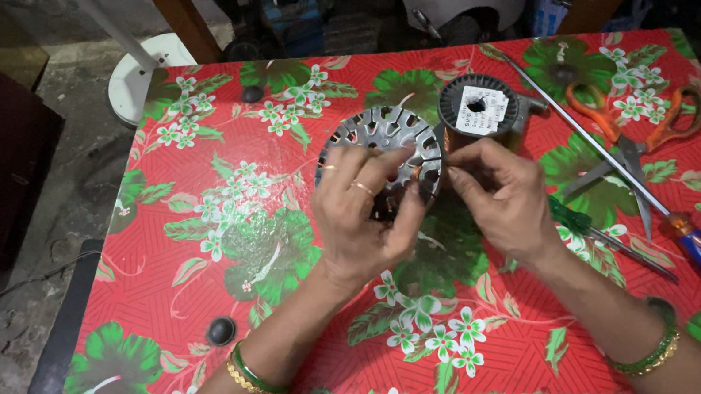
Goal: The person winds copper wire by hand into the slots of a motor stator. They pull wire from a nearby spool, insert it into the slots, and rotate the stator to continue the process.
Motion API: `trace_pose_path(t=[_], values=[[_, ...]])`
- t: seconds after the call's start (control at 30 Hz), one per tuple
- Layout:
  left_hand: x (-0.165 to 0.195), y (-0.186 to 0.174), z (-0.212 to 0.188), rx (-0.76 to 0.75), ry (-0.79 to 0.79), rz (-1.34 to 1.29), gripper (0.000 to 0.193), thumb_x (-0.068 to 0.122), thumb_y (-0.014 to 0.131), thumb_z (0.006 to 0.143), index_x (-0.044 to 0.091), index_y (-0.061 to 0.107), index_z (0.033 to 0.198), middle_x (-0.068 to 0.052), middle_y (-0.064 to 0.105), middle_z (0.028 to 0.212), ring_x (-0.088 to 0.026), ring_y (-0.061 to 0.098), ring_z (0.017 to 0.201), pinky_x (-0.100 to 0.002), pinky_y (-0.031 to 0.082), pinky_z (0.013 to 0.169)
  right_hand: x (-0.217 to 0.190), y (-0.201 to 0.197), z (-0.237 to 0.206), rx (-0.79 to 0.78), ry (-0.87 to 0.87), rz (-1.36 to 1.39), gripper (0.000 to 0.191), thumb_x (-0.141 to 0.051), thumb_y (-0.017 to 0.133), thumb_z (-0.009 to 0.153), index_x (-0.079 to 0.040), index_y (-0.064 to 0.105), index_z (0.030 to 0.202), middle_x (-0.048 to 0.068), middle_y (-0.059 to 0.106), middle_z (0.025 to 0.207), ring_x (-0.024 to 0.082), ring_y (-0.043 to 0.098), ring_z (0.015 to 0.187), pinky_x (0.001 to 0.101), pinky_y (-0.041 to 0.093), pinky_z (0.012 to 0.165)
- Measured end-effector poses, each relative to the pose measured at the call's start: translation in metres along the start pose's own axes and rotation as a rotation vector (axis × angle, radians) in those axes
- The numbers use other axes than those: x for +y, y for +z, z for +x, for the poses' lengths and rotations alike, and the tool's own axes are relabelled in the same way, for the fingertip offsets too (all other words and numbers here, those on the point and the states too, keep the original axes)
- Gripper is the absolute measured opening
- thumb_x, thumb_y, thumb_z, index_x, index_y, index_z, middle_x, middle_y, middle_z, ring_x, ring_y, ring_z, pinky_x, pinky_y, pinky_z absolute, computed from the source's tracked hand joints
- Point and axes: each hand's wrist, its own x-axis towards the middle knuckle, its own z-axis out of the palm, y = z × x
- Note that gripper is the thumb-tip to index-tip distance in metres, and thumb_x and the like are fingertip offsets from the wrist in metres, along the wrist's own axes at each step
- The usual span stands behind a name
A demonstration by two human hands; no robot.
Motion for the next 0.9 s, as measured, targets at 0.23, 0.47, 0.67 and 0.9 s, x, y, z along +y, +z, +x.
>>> trace_pose_path(t=[0.23, 0.47, 0.67, 0.9], values=[[-0.006, 0.000, 0.001, 0.029, -0.075, -0.015, 0.047, 0.011, 0.066, 0.072, 0.005, 0.068, 0.119, -0.014, 0.062, 0.124, -0.038, 0.048, 0.134, -0.052, 0.034, 0.123, -0.007, -0.001, -0.005, -0.153, -0.448, -0.263, 0.032, -0.002, 0.068, 0.077, 0.001, 0.070, 0.109, 0.015, 0.067, 0.088, 0.029, 0.066, 0.076, 0.0368, 0.051, 0.065], [-0.012, -0.003, 0.000, -0.104, 0.022, -0.172, 0.045, 0.011, 0.067, 0.074, 0.008, 0.065, 0.119, -0.010, 0.066, 0.119, -0.035, 0.052, 0.132, -0.047, 0.035, 0.122, -0.021, -0.030, 0.004, -0.417, -0.312, -0.288, 0.018, -0.008, 0.076, 0.078, -0.004, 0.074, 0.095, 0.007, 0.072, 0.077, 0.018, 0.068, 0.061, 0.0333, 0.050, 0.053], [-0.005, -0.002, 0.002, -0.238, 0.106, -0.169, 0.053, 0.018, 0.071, 0.072, 0.006, 0.063, 0.123, -0.008, 0.066, 0.118, -0.033, 0.056, 0.130, -0.055, 0.032, 0.124, -0.032, -0.042, 0.004, -0.305, -0.347, -0.217, 0.011, -0.008, 0.077, 0.081, -0.002, 0.072, 0.089, 0.006, 0.067, 0.072, 0.014, 0.065, 0.059, 0.0304, 0.047, 0.053], [-0.004, 0.004, 0.001, -0.244, 0.130, -0.038, 0.033, 0.011, 0.081, 0.077, 0.011, 0.072, 0.109, -0.009, 0.063, 0.111, -0.030, 0.058, 0.121, -0.052, 0.039, 0.111, -0.040, -0.030, -0.005, -0.158, -0.380, -0.103, 0.007, -0.003, 0.074, 0.089, 0.000, 0.069, 0.092, 0.006, 0.067, 0.078, 0.011, 0.060, 0.064, 0.0273, 0.045, 0.057]])
